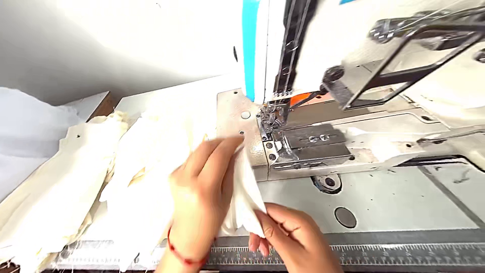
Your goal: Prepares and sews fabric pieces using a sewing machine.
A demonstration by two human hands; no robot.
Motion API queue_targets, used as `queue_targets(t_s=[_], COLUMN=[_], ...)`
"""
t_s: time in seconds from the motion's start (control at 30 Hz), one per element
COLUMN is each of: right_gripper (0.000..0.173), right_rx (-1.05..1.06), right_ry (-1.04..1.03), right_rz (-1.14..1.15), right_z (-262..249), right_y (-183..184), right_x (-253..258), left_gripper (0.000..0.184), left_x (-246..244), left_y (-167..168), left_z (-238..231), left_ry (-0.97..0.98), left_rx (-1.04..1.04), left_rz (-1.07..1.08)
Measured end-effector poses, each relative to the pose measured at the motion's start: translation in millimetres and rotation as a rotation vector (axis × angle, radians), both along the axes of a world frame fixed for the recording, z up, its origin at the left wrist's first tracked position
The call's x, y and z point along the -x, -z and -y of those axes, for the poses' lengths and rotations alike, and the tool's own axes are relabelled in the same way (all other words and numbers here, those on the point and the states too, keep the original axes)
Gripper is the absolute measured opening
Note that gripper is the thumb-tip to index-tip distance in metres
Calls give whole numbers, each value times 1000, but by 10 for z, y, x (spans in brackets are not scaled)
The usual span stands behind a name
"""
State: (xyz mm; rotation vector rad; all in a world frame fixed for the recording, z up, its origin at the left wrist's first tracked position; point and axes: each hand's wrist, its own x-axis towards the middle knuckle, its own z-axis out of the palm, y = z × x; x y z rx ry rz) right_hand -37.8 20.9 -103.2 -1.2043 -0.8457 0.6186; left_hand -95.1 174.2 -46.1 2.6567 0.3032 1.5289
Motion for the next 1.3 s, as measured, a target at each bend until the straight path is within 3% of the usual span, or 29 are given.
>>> queue_targets(t_s=[0.07, 0.13, 0.2, 0.27, 0.33, 0.4, 0.63, 0.7, 0.77, 0.83, 0.9, 0.97, 1.03, 1.1, 1.2, 1.3], right_gripper=[23, 26, 26, 26, 27, 27, 32, 33, 34, 31, 25, 31, 22, 14, 13, 8], right_rx=[-18, -61, -97, -99, -86, -60, 86, 85, 17, -80, 10, 129, 97, 17, -8, 14], right_ry=[79, 158, 222, 283, 319, 334, 384, 364, 380, 509, 585, 525, 461, 375, 199, 194], right_rz=[-26, -23, -14, -7, -2, -4, 5, 46, 234, 590, 964, 1230, 1328, 1262, 904, 676], right_z=[-46, -89, -98, -87, -91, -108, -128, -113, -52, 35, 92, 29, -94, -173, -97, -40], right_y=[-43, -43, -44, -47, -47, -61, -137, -141, -121, -130, -234, -317, -372, -418, -548, -554], right_x=[-118, -234, -311, -348, -361, -373, -466, -488, -526, -636, -817, -975, -1051, -1048, -1003, -963], left_gripper=[17, 18, 18, 11, 26, 33, 24, 19, 17, 21, 27, 25, 24, 23, 19, 23], left_x=[-297, -514, -707, -881, -967, -1017, -1031, -782, -377, 33, 205, 146, 42, -53, -178, -294], left_y=[-115, -206, -281, -277, -291, -258, -281, -324, -269, 9, 303, 562, 716, 729, 677, 627], left_z=[-136, -210, -323, -474, -516, -554, -558, -437, -271, -57, 179, 339, 415, 465, 507, 524], left_ry=[-76, -92, -12, 108, 159, 172, 185, 153, 164, 317, 591, 677, 541, 328, 48, -40], left_rx=[-49, 111, 290, 398, 490, 442, 470, 267, 88, 38, 36, 27, 36, 32, 53, 102], left_rz=[-217, -412, -467, -447, -442, -425, -385, -305, -177, -53, -74, -119, -111, -46, 52, 94])
